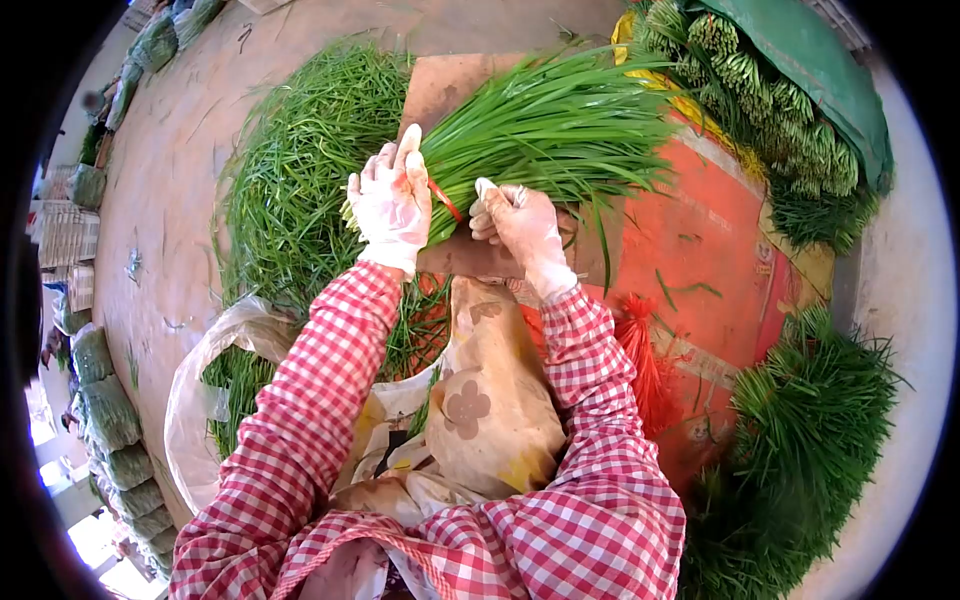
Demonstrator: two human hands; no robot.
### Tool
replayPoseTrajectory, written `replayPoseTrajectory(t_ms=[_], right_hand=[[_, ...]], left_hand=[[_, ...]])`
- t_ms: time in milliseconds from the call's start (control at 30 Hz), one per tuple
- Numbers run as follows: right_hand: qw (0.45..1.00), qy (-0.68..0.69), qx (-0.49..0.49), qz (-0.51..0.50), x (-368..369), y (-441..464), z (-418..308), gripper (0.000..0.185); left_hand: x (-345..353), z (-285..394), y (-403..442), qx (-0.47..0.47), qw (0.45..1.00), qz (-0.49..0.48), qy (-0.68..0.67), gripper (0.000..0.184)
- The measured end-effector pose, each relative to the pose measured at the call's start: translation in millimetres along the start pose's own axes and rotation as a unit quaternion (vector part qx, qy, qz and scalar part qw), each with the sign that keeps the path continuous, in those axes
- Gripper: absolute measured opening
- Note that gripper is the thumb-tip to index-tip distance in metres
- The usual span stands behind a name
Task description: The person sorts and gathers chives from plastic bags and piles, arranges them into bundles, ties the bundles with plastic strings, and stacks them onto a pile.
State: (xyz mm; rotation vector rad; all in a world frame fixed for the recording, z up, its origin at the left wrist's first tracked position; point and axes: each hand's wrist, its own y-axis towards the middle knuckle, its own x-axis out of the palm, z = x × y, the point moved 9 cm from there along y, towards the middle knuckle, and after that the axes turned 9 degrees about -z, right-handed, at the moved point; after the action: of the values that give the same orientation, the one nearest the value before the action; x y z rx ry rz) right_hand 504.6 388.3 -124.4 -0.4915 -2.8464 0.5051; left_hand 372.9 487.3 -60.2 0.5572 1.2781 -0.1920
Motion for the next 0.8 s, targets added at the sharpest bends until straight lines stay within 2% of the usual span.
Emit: replayPoseTrajectory(t_ms=[33,100,133,167,233,300,367,400,433,500,567,667,700,767,800], right_hand=[[1.0,0.0,0.001,0.001,0,-6,3,0.038],[0.996,0.0,0.059,-0.062,15,-21,18,0.04],[0.993,-0.008,0.056,-0.105,28,-21,27,0.043],[0.988,-0.049,0.11,-0.097,37,-22,35,0.045],[0.994,-0.04,0.078,-0.068,47,-19,29,0.05],[0.992,-0.028,0.095,-0.072,48,-17,32,0.053],[0.991,-0.018,0.112,-0.077,50,-16,34,0.056],[0.99,-0.027,0.118,-0.071,51,-16,33,0.059],[0.989,-0.036,0.125,-0.065,52,-16,33,0.063],[0.991,-0.038,0.117,-0.061,52,-12,35,0.063],[0.991,-0.041,0.111,-0.054,49,-8,44,0.063],[0.996,-0.009,0.069,-0.052,50,-6,51,0.06],[0.997,0.009,0.065,-0.046,50,-7,48,0.057],[0.997,0.027,0.062,-0.042,50,-7,46,0.054],[0.995,0.038,0.076,-0.053,51,-5,48,0.052]], left_hand=[[7,-1,-2,0.001,1.0,-0.001,0.0,0.042],[2,2,-7,0.017,0.999,0.045,0.001,0.041],[4,0,-6,0.025,0.998,0.056,-0.027,0.042],[6,-1,-6,0.029,0.997,0.059,-0.026,0.042],[12,-5,-4,0.021,0.999,0.033,-0.032,0.041],[5,-8,-4,0.025,0.997,0.026,-0.075,0.041],[13,-16,2,0.034,0.976,-0.046,-0.21,0.042],[12,-19,4,0.047,0.958,-0.05,-0.279,0.042],[11,-22,6,0.047,0.958,-0.05,-0.278,0.042],[17,-21,9,0.044,0.939,-0.083,-0.33,0.043],[14,-18,8,0.052,0.945,-0.07,-0.315,0.043],[17,-17,9,0.038,0.903,-0.11,-0.413,0.042],[16,-13,5,0.037,0.902,-0.111,-0.415,0.042],[-1,-5,-10,0.011,0.97,-0.045,-0.237,0.043],[6,-4,-14,-0.008,0.974,-0.067,-0.216,0.046]])
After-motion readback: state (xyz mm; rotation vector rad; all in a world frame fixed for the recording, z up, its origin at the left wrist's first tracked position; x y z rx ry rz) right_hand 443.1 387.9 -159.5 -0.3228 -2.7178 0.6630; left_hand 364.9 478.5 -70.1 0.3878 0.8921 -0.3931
